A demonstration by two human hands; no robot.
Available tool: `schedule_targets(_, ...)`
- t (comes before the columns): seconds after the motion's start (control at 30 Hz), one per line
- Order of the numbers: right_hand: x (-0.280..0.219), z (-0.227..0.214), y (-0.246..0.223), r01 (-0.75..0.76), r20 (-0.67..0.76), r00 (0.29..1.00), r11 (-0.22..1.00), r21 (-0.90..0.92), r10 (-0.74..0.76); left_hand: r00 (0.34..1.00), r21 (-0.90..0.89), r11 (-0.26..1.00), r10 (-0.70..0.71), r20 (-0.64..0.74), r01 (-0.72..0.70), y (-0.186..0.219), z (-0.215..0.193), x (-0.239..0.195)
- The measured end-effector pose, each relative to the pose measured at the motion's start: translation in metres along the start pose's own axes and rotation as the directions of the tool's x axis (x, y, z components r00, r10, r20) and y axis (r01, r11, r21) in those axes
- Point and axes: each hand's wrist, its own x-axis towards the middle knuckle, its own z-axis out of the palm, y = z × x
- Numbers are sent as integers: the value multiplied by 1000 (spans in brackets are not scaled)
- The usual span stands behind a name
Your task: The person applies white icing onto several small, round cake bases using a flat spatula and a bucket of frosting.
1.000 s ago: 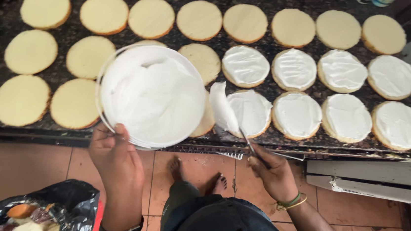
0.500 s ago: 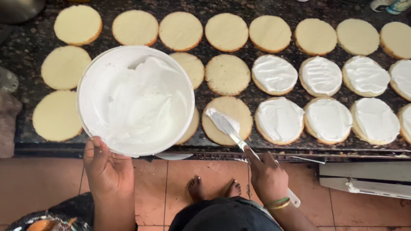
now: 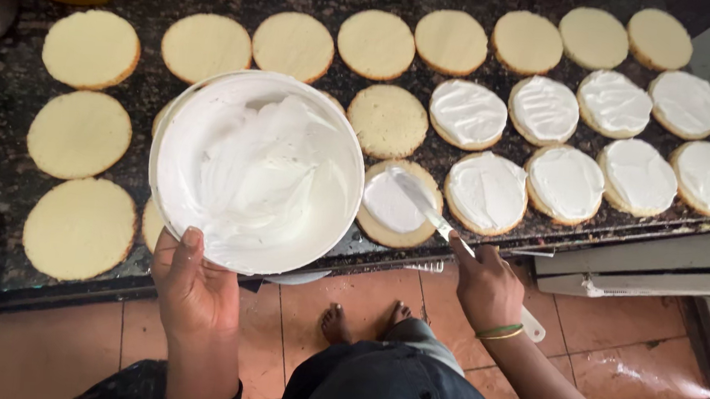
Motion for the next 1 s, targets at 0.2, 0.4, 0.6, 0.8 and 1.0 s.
schedule_targets(0.2, -17, 0, -2, 55, 25, 998, 983, 177, -60, 999, 28, 999, -26, -33, 27, 0, 5, 10)
schedule_targets(0.4, -23, -7, 0, 0, -26, 1000, 989, 148, 4, 999, 27, 999, -36, 13, 35, 0, 6, 11)
schedule_targets(0.6, -34, -16, 1, -192, 129, 976, 973, 129, 176, 999, 37, 998, -41, 16, 41, 2, 3, 12)
schedule_targets(0.8, -37, -20, -18, -101, 129, 991, 865, 492, 42, 1000, 58, 998, -20, -3, 20, 4, 2, 10)
schedule_targets(1.0, -9, 3, -46, 30, -114, 993, 996, 86, -20, 1000, 54, 998, -29, 7, 29, 4, 1, 8)
